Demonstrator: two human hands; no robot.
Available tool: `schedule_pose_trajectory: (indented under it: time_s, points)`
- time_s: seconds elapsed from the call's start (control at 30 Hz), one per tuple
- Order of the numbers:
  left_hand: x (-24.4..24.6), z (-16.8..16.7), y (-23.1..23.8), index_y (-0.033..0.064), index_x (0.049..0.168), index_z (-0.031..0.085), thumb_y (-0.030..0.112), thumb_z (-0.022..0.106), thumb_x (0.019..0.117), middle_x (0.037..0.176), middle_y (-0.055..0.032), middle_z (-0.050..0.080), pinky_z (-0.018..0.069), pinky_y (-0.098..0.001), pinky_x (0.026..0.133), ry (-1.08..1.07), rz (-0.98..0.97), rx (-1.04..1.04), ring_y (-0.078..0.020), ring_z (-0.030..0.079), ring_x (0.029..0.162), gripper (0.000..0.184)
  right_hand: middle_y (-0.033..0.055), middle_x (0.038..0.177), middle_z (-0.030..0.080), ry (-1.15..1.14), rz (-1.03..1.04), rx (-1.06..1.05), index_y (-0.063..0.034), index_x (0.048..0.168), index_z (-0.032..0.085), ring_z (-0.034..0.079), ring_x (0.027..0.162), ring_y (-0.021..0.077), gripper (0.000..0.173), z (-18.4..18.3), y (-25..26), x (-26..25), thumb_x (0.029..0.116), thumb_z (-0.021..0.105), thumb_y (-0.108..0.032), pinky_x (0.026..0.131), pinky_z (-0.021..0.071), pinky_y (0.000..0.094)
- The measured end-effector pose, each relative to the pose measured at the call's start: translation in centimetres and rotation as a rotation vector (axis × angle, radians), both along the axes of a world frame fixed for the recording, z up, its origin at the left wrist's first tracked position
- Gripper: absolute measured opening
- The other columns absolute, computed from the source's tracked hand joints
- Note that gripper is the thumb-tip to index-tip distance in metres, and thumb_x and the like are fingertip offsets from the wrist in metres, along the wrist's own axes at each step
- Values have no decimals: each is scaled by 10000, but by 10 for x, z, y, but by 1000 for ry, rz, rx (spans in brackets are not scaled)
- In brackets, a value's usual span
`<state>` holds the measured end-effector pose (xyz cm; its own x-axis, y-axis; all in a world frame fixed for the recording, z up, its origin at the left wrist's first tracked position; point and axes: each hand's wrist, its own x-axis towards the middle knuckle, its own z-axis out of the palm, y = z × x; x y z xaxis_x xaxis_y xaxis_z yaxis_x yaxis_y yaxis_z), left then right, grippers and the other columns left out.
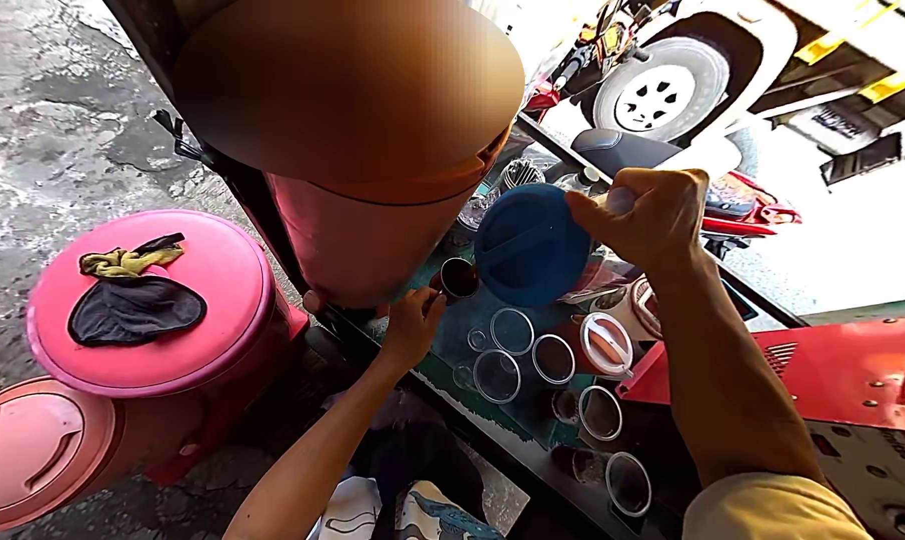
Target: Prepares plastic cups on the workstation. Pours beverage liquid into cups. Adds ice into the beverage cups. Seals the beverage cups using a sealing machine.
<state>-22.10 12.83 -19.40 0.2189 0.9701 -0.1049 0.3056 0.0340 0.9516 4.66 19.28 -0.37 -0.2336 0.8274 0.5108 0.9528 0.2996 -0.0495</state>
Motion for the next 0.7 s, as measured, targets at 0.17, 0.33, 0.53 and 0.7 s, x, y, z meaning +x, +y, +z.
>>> schedule_pose_trajectory:
  time_s: [0.17,0.33,0.53,0.7]
  points:
    - [3,-3,1,23,1088,712,285,522,1065,926,-99,686,574,-338,789,-15,5,36,-159,675,817,325,123,521,460,5,2,-20,-52,619,480,479,471,297,674,2,0,0,908,557,-656,470,340,500]
    - [4,-4,2,30,1077,716,285,525,1064,909,-83,680,569,-306,766,-33,16,36,-131,664,791,319,107,515,444,14,1,-19,-61,612,466,463,465,278,672,1,2,2,911,558,-656,468,328,487]
    - [7,-3,3,34,1084,719,289,523,1063,929,-78,686,566,-288,784,-27,28,31,-117,668,811,323,113,515,448,22,-11,-15,-53,616,477,465,466,284,680,-4,3,7,914,557,-659,471,333,492]
    - [8,-3,4,25,1089,719,282,505,1070,946,-83,704,571,-284,808,-24,31,31,-116,685,836,336,99,512,428,51,-28,-29,-62,612,464,449,464,271,675,-9,5,13,910,559,-660,473,323,483]
